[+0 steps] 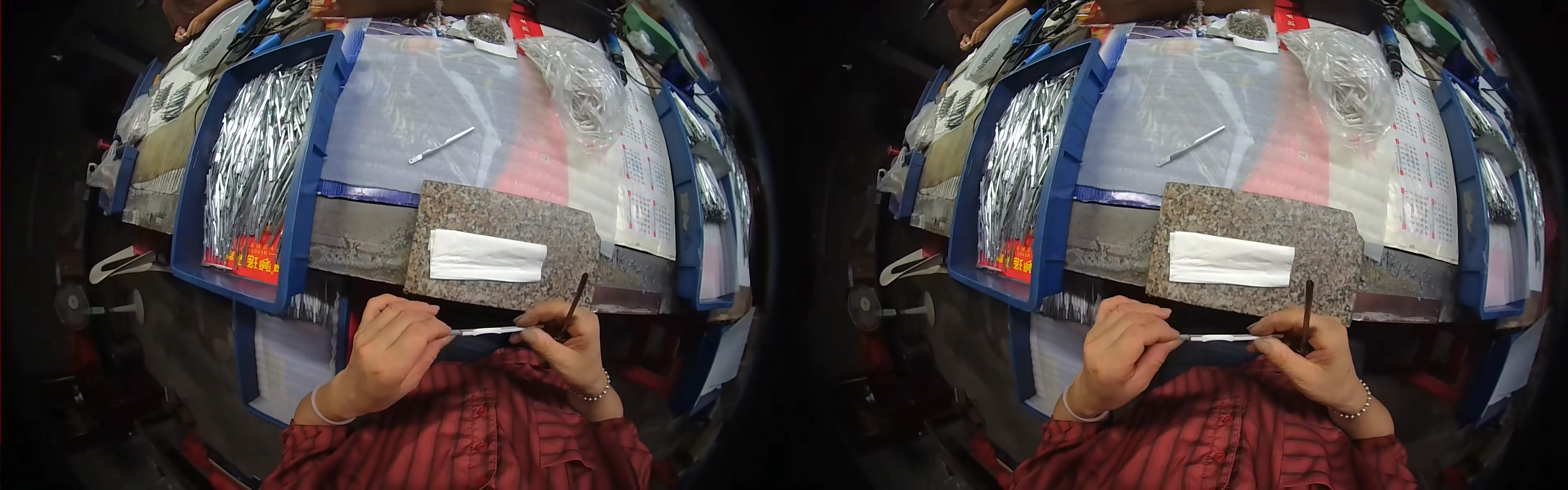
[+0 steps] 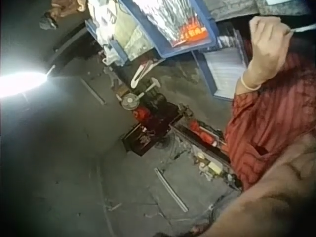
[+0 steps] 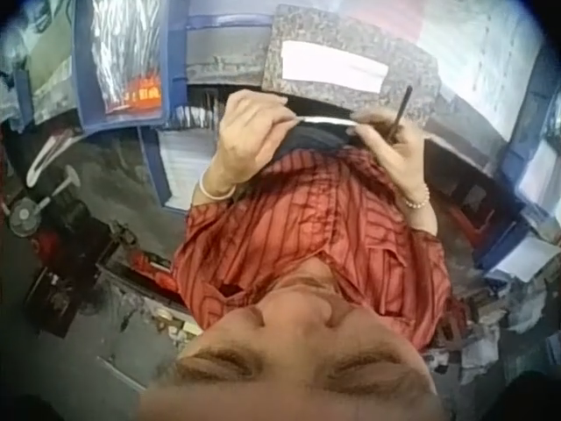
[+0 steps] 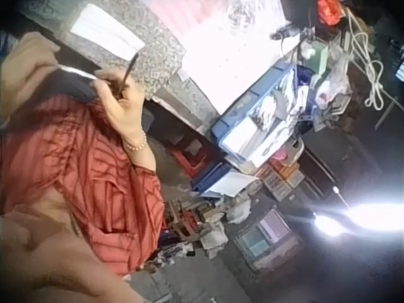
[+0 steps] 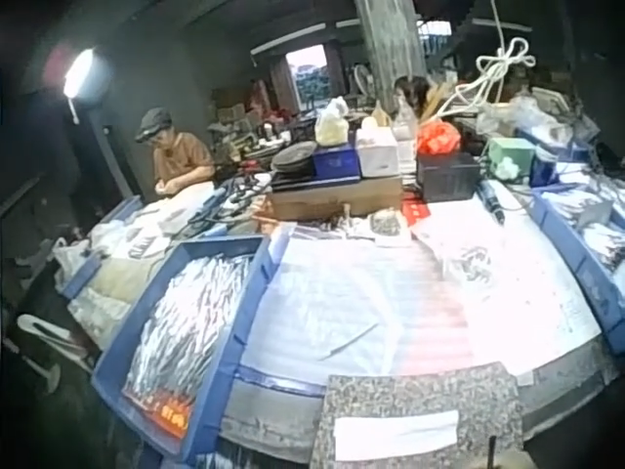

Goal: Manually assembling or inspecting small metal strips on a stone block using a stylus tool.

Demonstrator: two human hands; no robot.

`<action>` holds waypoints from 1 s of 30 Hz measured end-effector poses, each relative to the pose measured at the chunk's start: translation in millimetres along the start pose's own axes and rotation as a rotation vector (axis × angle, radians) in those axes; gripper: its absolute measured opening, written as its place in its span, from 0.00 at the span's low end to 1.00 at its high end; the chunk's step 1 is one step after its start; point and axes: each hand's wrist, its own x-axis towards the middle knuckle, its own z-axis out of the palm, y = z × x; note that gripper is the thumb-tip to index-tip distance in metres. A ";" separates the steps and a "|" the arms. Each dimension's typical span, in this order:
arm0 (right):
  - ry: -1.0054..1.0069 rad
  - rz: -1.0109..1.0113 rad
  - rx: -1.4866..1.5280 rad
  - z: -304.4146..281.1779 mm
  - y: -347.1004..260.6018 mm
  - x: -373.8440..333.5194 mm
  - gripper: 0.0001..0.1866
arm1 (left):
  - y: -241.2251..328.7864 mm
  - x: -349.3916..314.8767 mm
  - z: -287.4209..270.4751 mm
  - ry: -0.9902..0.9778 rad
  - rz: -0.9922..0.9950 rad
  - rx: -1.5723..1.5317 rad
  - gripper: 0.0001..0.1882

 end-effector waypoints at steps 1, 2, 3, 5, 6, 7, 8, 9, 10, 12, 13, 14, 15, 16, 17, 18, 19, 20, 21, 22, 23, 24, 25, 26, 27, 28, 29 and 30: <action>-0.009 -0.068 -0.051 0.0 3.1 -0.3 0.08 | 2.1 -1.8 0.9 -0.006 0.002 0.004 0.11; 0.006 -0.064 -0.041 1.9 0.7 -1.0 0.07 | 3.8 -3.7 2.0 -0.002 -0.014 -0.003 0.11; 0.010 -0.066 -0.036 1.3 -0.4 -3.0 0.07 | 5.5 -5.5 2.6 0.001 -0.031 -0.011 0.11; -0.024 0.041 0.004 0.5 0.4 -6.4 0.08 | 8.2 -10.9 3.7 -0.005 -0.053 -0.028 0.10; -0.023 0.038 0.009 0.5 1.6 -7.7 0.08 | 9.4 -13.1 4.1 -0.006 -0.078 -0.049 0.09; -0.028 0.039 0.008 0.7 2.3 -9.2 0.08 | 10.9 -14.7 4.5 -0.009 -0.075 -0.048 0.09; -0.034 0.041 0.007 0.9 2.5 -10.7 0.08 | 12.2 -16.1 4.8 -0.012 -0.097 -0.067 0.09; -0.033 0.039 0.009 1.1 2.2 -11.8 0.08 | 13.3 -17.3 4.9 -0.014 -0.120 -0.086 0.08; -0.033 0.045 0.009 1.3 2.6 -12.4 0.07 | 13.6 -18.7 5.7 -0.016 -0.119 -0.084 0.08; -0.035 0.050 0.009 2.0 4.2 -13.9 0.07 | 13.8 -21.2 7.1 -0.026 -0.145 -0.098 0.08; -0.029 0.065 0.026 2.5 5.1 -14.5 0.07 | 14.7 -21.8 6.8 -0.026 -0.145 -0.096 0.08; -0.023 0.081 0.042 3.0 6.0 -15.1 0.07 | 15.6 -22.2 6.6 -0.033 -0.166 -0.107 0.07; -0.025 0.079 0.043 3.0 6.7 -15.5 0.07 | 16.2 -22.8 6.4 -0.040 -0.187 -0.118 0.07; -0.027 0.075 0.043 2.6 7.7 -16.1 0.07 | 16.0 -23.4 7.1 -0.040 -0.185 -0.119 0.07; -0.029 0.071 0.044 2.3 8.8 -16.5 0.07 | 15.6 -24.3 8.1 -0.046 -0.201 -0.131 0.07; -0.027 0.070 0.042 3.2 10.6 -16.4 0.07 | 15.2 -24.7 9.2 -0.051 -0.217 -0.144 0.07; -0.004 0.037 0.051 5.4 12.7 -16.1 0.06 | 15.2 -25.0 9.6 -0.051 -0.217 -0.145 0.07; 0.019 0.003 0.060 6.5 13.6 -16.0 0.05 | 15.2 -25.2 10.2 -0.051 -0.215 -0.147 0.07; 0.019 0.004 0.058 5.4 12.7 -16.6 0.05 | 14.9 -25.4 11.0 -0.050 -0.213 -0.149 0.07; -0.004 0.047 0.042 4.3 11.2 -17.5 0.06 | 14.3 -26.5 11.0 -0.048 -0.215 -0.149 0.07; -0.029 0.092 0.026 4.0 10.3 -17.5 0.07 | 13.2 -28.0 11.0 -0.045 -0.203 -0.141 0.07; -0.035 0.094 0.022 5.3 11.1 -17.1 0.07 | 11.9 -29.9 11.1 -0.040 -0.193 -0.133 0.07; -0.031 0.092 0.052 8.1 12.2 -14.9 0.07 | 10.8 -32.0 9.9 -0.028 -0.202 -0.125 0.07; -0.032 0.092 0.081 11.5 13.2 -13.1 0.07 | 9.6 -34.7 9.2 -0.017 -0.159 -0.096 0.07; -0.038 0.089 -0.003 13.6 12.8 -13.9 0.07 | 8.0 -38.9 8.5 -0.005 -0.121 -0.064 0.08; -0.066 0.077 -0.083 16.3 13.5 -12.0 0.07 | 3.4 -47.2 6.2 -0.008 -0.095 -0.068 0.08; -0.099 0.001 -0.259 15.8 15.1 -11.8 0.07 | 2.2 -58.6 2.4 0.005 -0.127 -0.064 0.09; -0.100 -0.087 -0.278 19.2 19.3 -11.6 0.07 | 0.7 -73.3 -1.8 0.018 -0.163 -0.059 0.09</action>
